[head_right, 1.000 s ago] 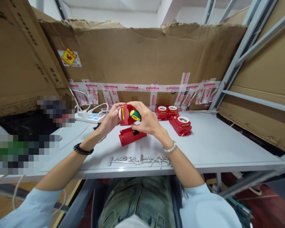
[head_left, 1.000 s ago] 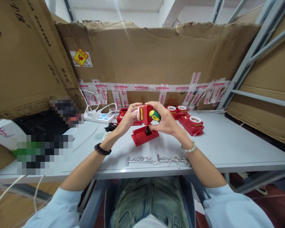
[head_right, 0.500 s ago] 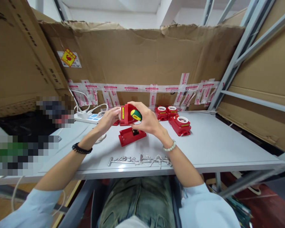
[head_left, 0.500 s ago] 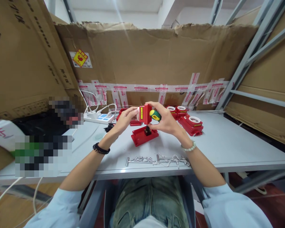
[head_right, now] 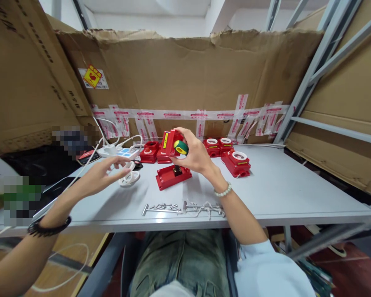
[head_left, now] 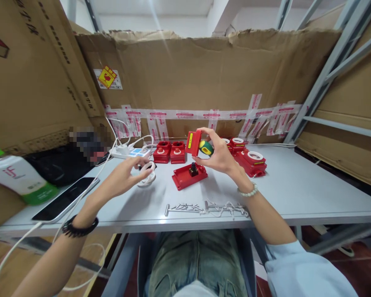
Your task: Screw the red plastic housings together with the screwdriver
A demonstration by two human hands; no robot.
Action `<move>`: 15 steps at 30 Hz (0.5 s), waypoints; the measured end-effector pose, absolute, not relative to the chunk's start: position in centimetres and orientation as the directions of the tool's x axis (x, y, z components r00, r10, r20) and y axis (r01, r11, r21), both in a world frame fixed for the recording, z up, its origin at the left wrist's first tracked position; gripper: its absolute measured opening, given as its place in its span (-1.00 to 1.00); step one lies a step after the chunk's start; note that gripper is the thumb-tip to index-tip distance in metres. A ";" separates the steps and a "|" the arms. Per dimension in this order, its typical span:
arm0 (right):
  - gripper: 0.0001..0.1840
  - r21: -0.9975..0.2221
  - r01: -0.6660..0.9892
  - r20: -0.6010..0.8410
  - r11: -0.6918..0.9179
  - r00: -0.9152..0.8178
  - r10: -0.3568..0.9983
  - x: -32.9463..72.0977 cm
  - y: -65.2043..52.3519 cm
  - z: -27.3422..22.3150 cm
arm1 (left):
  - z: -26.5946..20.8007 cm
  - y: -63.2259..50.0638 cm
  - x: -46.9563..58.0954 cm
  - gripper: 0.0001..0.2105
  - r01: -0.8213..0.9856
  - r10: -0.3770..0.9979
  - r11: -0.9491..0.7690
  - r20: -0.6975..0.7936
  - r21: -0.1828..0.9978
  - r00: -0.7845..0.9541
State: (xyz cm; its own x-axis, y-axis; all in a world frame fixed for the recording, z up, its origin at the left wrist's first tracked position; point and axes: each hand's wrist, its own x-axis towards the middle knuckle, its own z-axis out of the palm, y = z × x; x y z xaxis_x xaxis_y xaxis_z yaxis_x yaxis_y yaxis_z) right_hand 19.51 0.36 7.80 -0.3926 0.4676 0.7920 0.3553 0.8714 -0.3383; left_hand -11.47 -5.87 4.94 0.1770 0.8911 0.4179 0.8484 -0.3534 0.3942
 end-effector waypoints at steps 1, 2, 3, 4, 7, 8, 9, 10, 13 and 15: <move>-0.27 -0.335 0.356 0.790 0.872 -0.398 0.466 19.5 0.3 7.8 | 4.1 -6.4 -12.4 -0.51 0.872 0.902 -0.327 0.396 0.365 0.173; -0.27 -0.331 0.356 0.788 0.874 -0.405 0.463 19.4 0.3 7.8 | 3.3 -6.7 -13.3 -0.50 0.891 0.911 -0.303 0.376 0.338 0.168; -0.28 -0.328 0.355 0.787 0.876 -0.410 0.461 19.4 0.2 7.8 | 2.5 -6.9 -14.0 -0.50 0.903 0.916 -0.288 0.367 0.318 0.164; -0.28 -0.326 0.354 0.786 0.877 -0.414 0.460 19.3 0.2 7.7 | 1.8 -7.0 -14.7 -0.49 0.911 0.921 -0.281 0.353 0.302 0.167; -0.29 -0.326 0.351 0.787 0.878 -0.414 0.458 19.3 0.2 7.6 | 0.4 -7.0 -15.7 -0.49 0.920 0.936 -0.288 0.280 0.264 0.212; -0.28 -0.330 0.351 0.786 0.876 -0.412 0.461 19.3 0.3 7.6 | 0.3 -7.0 -15.8 -0.48 0.919 0.936 -0.296 0.270 0.259 0.225; -0.28 -0.339 0.352 0.783 0.872 -0.408 0.469 19.4 0.4 7.6 | 0.3 -7.0 -15.6 -0.48 0.916 0.932 -0.304 0.279 0.260 0.230; -0.26 -0.355 0.350 0.779 0.867 -0.403 0.481 19.4 0.4 7.6 | 0.5 -7.0 -15.3 -0.47 0.910 0.923 -0.318 0.305 0.267 0.233; -0.19 -0.446 0.306 0.753 0.841 -0.380 0.537 19.4 0.6 7.6 | 1.8 -6.8 -12.9 -0.50 0.856 0.873 -0.402 0.419 0.326 0.250; -0.15 -0.525 0.234 0.729 0.818 -0.372 0.575 19.2 0.7 7.5 | 3.0 -6.1 -10.2 -0.49 0.784 0.834 -0.482 0.479 0.392 0.274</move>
State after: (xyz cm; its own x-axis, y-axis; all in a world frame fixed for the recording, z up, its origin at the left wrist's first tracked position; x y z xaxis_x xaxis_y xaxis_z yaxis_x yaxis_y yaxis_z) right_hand 19.24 0.74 7.49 -0.3716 0.5745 0.7293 0.2341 0.8181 -0.5252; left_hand -10.17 -6.12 2.99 0.2736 0.8343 0.4787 0.7837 -0.4819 0.3919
